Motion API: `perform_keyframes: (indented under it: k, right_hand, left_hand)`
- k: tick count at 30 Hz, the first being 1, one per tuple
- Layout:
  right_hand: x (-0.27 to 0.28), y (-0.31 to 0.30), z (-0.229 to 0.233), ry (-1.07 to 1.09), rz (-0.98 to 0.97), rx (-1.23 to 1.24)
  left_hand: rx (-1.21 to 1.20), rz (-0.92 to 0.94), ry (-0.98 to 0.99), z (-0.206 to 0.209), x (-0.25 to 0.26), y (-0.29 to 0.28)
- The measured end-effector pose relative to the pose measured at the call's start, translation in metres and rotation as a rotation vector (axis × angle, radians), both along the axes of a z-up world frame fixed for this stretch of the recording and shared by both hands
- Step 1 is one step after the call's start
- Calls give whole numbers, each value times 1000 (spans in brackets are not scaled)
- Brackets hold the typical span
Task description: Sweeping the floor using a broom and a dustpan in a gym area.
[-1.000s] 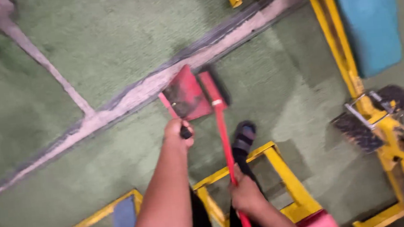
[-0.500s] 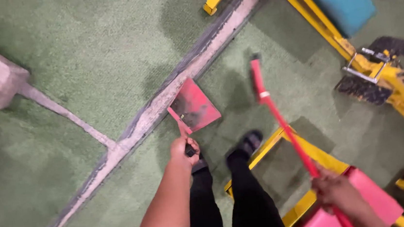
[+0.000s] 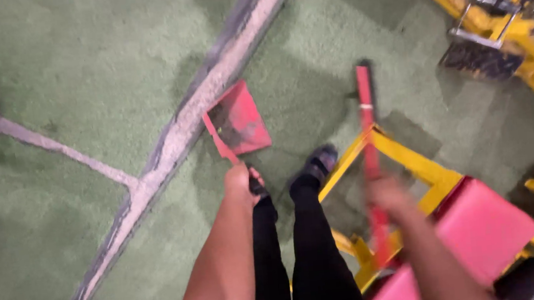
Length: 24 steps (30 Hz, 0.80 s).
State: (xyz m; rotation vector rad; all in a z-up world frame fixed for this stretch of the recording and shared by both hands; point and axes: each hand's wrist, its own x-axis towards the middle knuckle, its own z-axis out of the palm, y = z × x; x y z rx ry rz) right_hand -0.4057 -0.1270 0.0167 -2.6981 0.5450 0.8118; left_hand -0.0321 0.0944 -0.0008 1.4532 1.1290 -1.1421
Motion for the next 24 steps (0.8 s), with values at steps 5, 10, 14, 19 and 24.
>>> perform_keyframes:
  k: [5,10,14,19,24]
  right_hand:
    - [195,156,204,384,-1380,859]
    - [160,99,258,360,-1569,948]
    - [146,33,311,380,-1637,729]
    - [100,-2,205,29,-1706,678]
    - [176,83,168,345,-1448,451]
  left_hand:
    - [-95,90,-27,-19,-3,7]
    - [-92,152,-11,7,10,2]
    - [-57,133,-26,12,11,-3]
    - [-17,149,2,19,11,-11]
    - [11,154,42,32,12,-16]
